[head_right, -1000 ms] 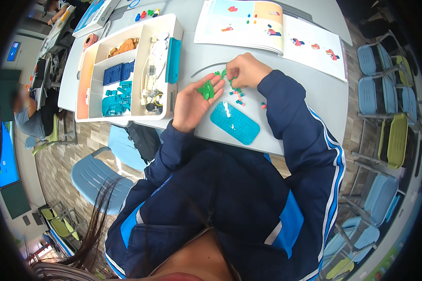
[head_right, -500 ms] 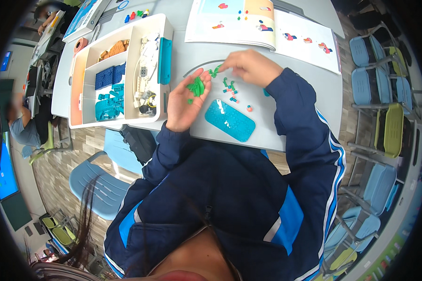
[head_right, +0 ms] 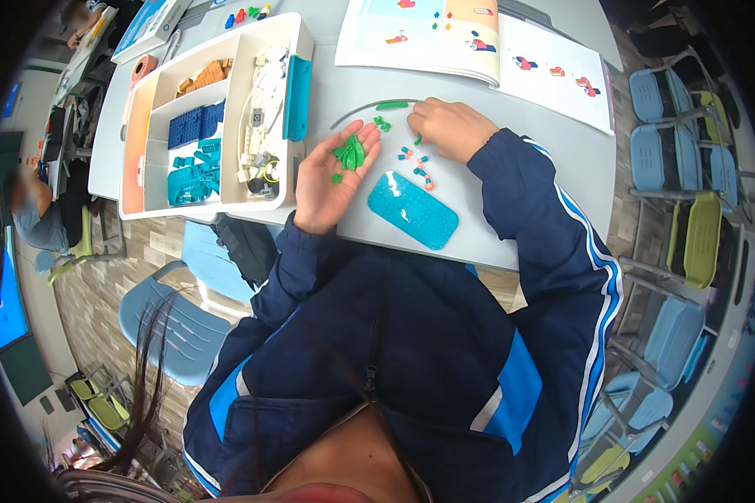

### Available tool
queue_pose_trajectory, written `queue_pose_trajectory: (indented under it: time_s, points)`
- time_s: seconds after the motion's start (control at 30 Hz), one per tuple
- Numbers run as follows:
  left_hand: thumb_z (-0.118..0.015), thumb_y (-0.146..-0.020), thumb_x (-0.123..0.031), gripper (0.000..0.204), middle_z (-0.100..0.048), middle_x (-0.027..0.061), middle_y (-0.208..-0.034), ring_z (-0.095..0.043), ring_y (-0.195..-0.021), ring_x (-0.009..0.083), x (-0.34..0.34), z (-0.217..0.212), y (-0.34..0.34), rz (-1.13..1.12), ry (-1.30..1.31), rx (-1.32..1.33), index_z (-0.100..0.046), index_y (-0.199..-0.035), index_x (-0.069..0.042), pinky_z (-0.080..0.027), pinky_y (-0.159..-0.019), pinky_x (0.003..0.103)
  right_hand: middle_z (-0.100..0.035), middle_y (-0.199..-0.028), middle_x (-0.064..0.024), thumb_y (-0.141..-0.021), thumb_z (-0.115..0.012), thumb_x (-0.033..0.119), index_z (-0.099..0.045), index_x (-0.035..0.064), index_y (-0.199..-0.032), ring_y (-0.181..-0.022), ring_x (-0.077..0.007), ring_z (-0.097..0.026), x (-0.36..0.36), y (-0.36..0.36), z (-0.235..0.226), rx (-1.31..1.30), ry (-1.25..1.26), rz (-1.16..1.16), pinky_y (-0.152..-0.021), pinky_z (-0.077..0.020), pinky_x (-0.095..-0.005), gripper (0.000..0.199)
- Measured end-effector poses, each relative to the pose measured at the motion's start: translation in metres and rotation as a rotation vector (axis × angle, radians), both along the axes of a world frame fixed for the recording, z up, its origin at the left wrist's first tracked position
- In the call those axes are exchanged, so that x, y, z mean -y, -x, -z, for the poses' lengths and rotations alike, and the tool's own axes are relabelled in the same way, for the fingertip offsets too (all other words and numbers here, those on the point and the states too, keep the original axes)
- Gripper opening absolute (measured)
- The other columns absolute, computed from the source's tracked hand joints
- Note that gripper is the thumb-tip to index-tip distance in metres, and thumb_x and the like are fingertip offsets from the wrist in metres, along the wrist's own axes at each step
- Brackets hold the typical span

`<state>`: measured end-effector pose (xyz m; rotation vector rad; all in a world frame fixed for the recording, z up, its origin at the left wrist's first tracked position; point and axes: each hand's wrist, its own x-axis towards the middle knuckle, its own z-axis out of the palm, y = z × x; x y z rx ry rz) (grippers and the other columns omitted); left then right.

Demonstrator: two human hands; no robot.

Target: The person assembles small plastic building blocks by hand, picking pieces from a tray and connecting them on a table. They occasionally flip pages in an instruction booklet to follow the build sequence.

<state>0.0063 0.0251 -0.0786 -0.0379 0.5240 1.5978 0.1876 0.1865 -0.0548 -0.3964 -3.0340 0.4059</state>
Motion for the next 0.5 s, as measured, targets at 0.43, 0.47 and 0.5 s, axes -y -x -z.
queue_pose_trajectory:
  time_s: [0.43, 0.47, 0.5]
  points:
    - [-0.044, -0.101, -0.022, 0.044, -0.054, 0.0225, -0.128, -0.052, -0.124, 0.0333, -0.002, 0.007, -0.001, 0.113, -0.093, 0.234, -0.044, -0.133, 0.009, -0.039, -0.113, 0.045, -0.063, -0.095, -0.0138, -0.086, -0.065, 0.003, -0.066, 0.0028, -0.109, -0.090, -0.0333, -0.063, 0.011, 0.036, -0.031, -0.418, 0.416, 0.012, -0.082, -0.0506, -0.0386, 0.023]
    - [-0.044, -0.101, -0.021, 0.044, -0.054, 0.0221, -0.127, -0.053, -0.123, 0.0329, -0.001, 0.006, -0.002, 0.091, -0.066, 0.202, -0.044, -0.133, 0.009, -0.040, -0.113, 0.045, -0.064, -0.093, -0.0137, -0.086, -0.066, 0.006, -0.067, 0.0035, -0.108, -0.091, -0.0331, -0.064, 0.003, 0.035, -0.027, -0.476, 0.419, 0.054, -0.081, -0.0506, -0.0398, 0.022]
    - [-0.044, -0.101, -0.021, 0.043, -0.054, 0.0221, -0.127, -0.052, -0.124, 0.0327, 0.001, 0.008, -0.002, 0.080, -0.047, 0.174, -0.044, -0.132, 0.009, -0.040, -0.112, 0.045, -0.064, -0.095, -0.0129, -0.086, -0.067, 0.008, -0.067, 0.0046, -0.109, -0.092, -0.0326, -0.063, -0.003, 0.033, -0.021, -0.411, 0.344, 0.089, -0.082, -0.0506, -0.0401, 0.023]
